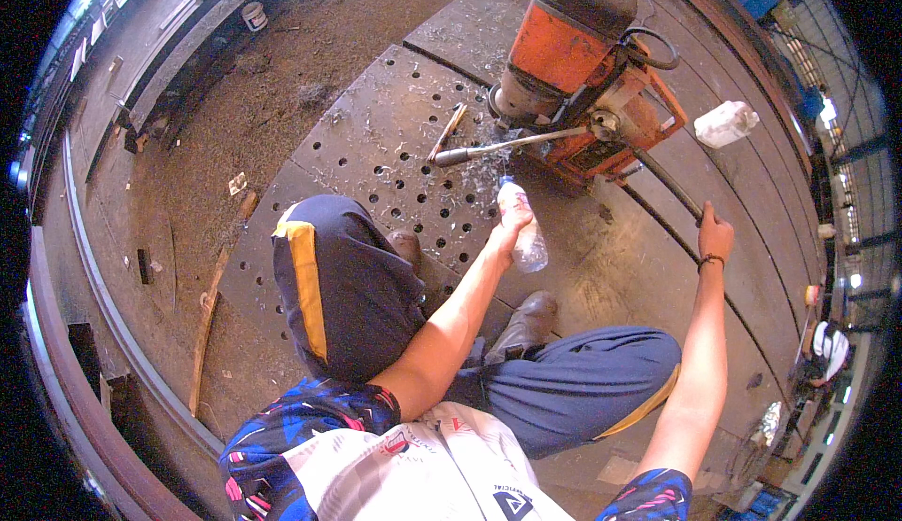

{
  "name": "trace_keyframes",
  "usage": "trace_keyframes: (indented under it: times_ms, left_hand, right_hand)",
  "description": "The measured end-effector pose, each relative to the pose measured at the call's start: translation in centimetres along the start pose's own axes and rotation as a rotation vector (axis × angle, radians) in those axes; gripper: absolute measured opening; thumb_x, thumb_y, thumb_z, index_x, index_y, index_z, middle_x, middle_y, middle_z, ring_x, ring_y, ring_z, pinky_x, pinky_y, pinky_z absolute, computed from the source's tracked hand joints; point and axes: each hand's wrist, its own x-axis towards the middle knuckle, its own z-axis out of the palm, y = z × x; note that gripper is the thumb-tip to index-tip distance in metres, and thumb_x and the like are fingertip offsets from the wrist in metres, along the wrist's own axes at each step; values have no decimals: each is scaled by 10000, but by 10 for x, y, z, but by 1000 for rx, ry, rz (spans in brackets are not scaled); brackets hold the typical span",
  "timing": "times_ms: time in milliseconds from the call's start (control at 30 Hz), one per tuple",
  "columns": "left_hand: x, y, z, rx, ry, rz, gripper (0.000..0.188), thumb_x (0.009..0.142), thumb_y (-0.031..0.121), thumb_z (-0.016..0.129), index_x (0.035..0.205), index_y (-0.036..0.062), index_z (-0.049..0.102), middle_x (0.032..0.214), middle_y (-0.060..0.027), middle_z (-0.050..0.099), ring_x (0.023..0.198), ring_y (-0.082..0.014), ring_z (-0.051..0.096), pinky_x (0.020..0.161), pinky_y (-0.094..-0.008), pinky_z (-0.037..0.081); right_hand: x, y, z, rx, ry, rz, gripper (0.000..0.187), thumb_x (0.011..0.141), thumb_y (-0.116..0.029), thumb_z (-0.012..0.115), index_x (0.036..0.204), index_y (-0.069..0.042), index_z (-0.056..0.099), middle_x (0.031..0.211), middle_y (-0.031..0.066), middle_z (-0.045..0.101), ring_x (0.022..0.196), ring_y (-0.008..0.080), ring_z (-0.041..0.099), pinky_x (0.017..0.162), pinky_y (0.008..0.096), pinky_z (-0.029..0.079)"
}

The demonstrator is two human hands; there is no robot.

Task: The person operates a drill press on a perforated metal plate, pouring liquid from a bottle onto the drilling area and using a tool to clear debris. The person remains seated on the floor throughout the process.

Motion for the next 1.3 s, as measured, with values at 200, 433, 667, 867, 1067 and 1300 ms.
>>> trace_keyframes:
  times_ms: [200,433,667,867,1067,1300]
  left_hand:
    - [-3,3,2,-7,9,3,578,779,291,756,1235,14,532,1067,-95,649,891,-214,650,780,-379,518]
    - [-18,12,9,-32,10,2,578,782,268,757,1241,15,514,1062,-94,646,891,-213,653,784,-393,526]
    - [-14,10,7,-12,13,-5,614,783,279,754,1271,16,490,1087,-106,643,921,-229,652,803,-405,522]
    - [-8,8,3,-12,13,-3,632,776,284,761,1275,12,485,1093,-110,640,923,-233,651,805,-408,521]
    - [-14,10,8,-13,1,-7,634,771,289,766,1266,7,488,1085,-113,640,909,-236,652,790,-406,527]
    - [-9,9,3,8,17,-6,652,770,317,762,1273,9,483,1093,-116,637,907,-239,655,786,-410,530]
  right_hand:
    - [2,0,0,1,-4,-2,614,851,-569,522,914,6,727,897,276,671,896,389,656,819,435,475]
    - [-1,-2,-2,-4,-23,33,627,854,-570,524,986,12,713,966,264,677,960,386,650,860,423,473]
    - [3,1,-1,13,-29,26,656,856,-567,529,1014,49,692,1003,279,666,1002,397,637,885,421,465]
    - [2,-1,0,17,-21,16,641,859,-567,523,1004,33,698,979,278,667,968,399,645,867,429,470]
    - [1,1,-2,-5,2,11,622,866,-560,517,991,19,705,955,273,672,946,396,650,845,430,475]
    - [-1,-5,-2,23,13,7,622,856,-564,530,958,24,706,925,278,668,914,401,653,818,434,478]
